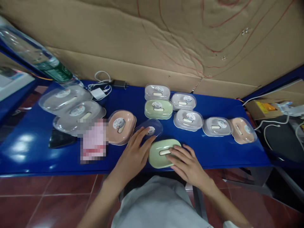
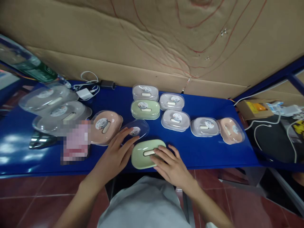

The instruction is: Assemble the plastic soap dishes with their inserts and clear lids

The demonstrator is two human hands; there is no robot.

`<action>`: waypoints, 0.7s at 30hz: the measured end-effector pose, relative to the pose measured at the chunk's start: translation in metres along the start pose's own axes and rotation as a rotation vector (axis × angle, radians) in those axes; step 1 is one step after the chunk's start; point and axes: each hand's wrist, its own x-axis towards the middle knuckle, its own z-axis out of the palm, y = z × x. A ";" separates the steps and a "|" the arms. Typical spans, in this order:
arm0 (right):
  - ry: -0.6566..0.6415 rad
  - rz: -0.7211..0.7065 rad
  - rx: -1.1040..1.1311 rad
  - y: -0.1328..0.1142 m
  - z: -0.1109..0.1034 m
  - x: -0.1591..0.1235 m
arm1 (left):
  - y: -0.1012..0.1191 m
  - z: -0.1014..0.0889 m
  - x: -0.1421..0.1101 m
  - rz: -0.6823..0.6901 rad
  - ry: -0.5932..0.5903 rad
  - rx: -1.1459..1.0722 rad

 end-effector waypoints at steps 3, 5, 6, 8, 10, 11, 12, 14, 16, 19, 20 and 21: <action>0.021 0.077 0.006 0.015 -0.007 -0.018 | -0.017 0.008 0.020 -0.026 -0.040 0.072; 0.070 0.163 -0.002 0.027 -0.013 -0.034 | -0.023 0.012 0.025 -0.026 -0.038 0.086; 0.101 0.207 -0.008 0.032 -0.015 -0.042 | -0.024 0.012 0.026 -0.019 -0.021 0.073; 0.158 0.275 -0.017 0.037 -0.017 -0.053 | -0.020 0.009 0.025 -0.011 0.033 -0.001; 0.184 0.304 -0.011 0.034 -0.014 -0.053 | -0.010 0.001 0.023 -0.012 0.079 -0.115; 0.184 0.299 -0.004 0.030 -0.012 -0.050 | -0.005 -0.003 0.023 0.000 0.087 -0.168; 0.181 0.286 0.000 0.026 -0.009 -0.045 | 0.000 -0.006 0.023 0.025 0.087 -0.210; 0.183 0.252 -0.006 0.019 -0.003 -0.032 | 0.008 -0.011 0.023 0.104 0.073 -0.243; 0.232 0.260 -0.014 0.016 -0.001 -0.021 | 0.011 -0.012 0.024 0.170 0.067 -0.217; 0.342 0.311 0.035 0.018 -0.004 -0.013 | 0.011 -0.010 0.023 0.182 0.082 -0.189; 0.366 0.300 0.059 0.019 -0.006 -0.012 | 0.011 -0.010 0.023 0.195 0.081 -0.204; 0.377 0.266 0.082 0.019 -0.008 -0.011 | 0.012 -0.009 0.024 0.224 0.074 -0.224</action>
